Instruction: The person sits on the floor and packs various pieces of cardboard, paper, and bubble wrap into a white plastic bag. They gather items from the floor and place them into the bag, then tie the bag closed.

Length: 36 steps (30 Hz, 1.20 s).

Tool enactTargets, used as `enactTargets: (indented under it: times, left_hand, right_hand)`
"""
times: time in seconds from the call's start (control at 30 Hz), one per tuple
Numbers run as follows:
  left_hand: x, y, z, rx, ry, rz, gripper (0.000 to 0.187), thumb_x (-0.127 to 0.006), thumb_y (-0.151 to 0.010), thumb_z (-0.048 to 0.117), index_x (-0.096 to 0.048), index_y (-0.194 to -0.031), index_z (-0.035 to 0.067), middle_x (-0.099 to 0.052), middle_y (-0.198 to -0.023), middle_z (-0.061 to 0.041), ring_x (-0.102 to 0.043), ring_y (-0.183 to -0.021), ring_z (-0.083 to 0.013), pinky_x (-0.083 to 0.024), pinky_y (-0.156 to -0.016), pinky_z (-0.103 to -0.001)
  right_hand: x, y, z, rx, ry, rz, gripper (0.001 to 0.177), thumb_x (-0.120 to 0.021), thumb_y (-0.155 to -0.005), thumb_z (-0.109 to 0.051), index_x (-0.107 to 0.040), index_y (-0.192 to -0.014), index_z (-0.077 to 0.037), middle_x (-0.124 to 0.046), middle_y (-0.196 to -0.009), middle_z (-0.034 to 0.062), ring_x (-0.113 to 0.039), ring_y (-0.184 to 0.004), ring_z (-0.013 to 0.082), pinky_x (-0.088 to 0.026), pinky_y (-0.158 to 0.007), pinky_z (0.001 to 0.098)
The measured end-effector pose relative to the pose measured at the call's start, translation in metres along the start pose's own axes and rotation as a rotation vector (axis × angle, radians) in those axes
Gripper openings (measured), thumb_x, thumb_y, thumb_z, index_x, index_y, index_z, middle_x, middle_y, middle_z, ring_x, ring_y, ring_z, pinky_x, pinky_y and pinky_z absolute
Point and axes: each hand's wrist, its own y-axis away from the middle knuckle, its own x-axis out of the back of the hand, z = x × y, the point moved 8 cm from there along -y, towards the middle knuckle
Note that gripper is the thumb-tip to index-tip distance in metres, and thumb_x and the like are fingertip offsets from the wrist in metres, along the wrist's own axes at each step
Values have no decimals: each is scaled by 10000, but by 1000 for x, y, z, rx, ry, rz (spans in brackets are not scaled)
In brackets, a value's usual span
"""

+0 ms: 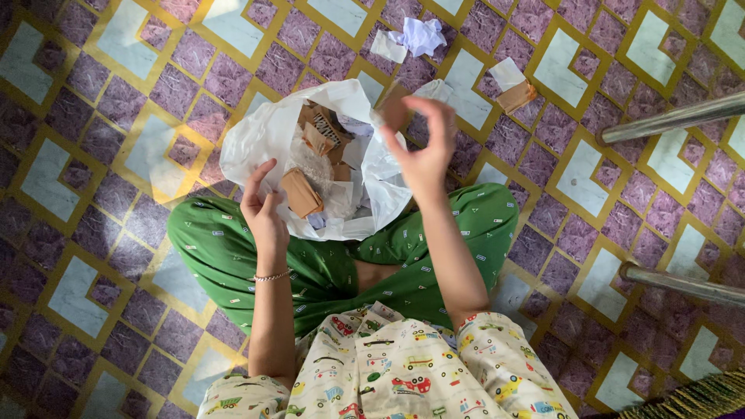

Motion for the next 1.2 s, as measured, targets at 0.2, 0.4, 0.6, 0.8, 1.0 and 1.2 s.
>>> enactTargets:
  times: [0.2,0.4,0.6,0.8,1.0,1.2]
  left_hand:
    - [5,0,-2,-2,24,6,536,-488,-834,-129,-658,-1331,-21,-608,-1427,-75,-587,-1173,-108,-477,-910,-214]
    - [7,-1,-2,-18,23,14,547,-490,-813,-139,-648,-1328,-39,-601,-1426,-69,-570,-1229,-107,-477,-947,-216]
    - [4,-1,-2,14,22,15,550,-486,-816,-129,-648,-1332,-29,-604,-1427,-65,-565,-1226,-114,-470,-923,-225]
    - [0,-3,-5,1,3,4,561,-482,-803,-121,-652,-1330,-31,-616,-1409,-62,-568,-1234,-106,-473,-920,-211]
    - [-1,-8,-13,31,-25,23,549,-480,-816,-102,-654,-1329,-15,-631,-1398,-53,-587,-1167,-83,-470,-874,-203]
    - [-2,-12,-17,55,-57,32,547,-464,-827,-94,-658,-1331,-6,-630,-1378,-36,-591,-1097,-67,-470,-854,-199]
  right_hand:
    - [-35,12,-73,299,81,-298,602,-948,-643,-246,-659,-1149,-93,-683,-1189,76,-553,-1185,326,-312,-1012,497]
    - [-17,13,-41,100,-26,-190,351,-811,-850,-47,-665,-1162,-109,-683,-1220,34,-608,-1202,251,-489,-1078,416]
    - [10,11,28,-34,60,-87,291,-754,-887,29,-669,-1145,-77,-676,-1183,67,-636,-1130,247,-532,-952,349]
    - [12,20,133,-371,-78,-116,281,-732,-921,-27,-656,-1188,-69,-694,-1218,67,-663,-1140,225,-562,-876,318]
    - [-12,34,247,-464,143,-181,452,-775,-852,-78,-600,-1269,-95,-624,-1288,93,-628,-1221,263,-565,-844,355]
    - [-65,40,319,-306,298,-335,640,-806,-835,-179,-481,-1382,-115,-476,-1410,161,-451,-1385,396,-428,-1147,494]
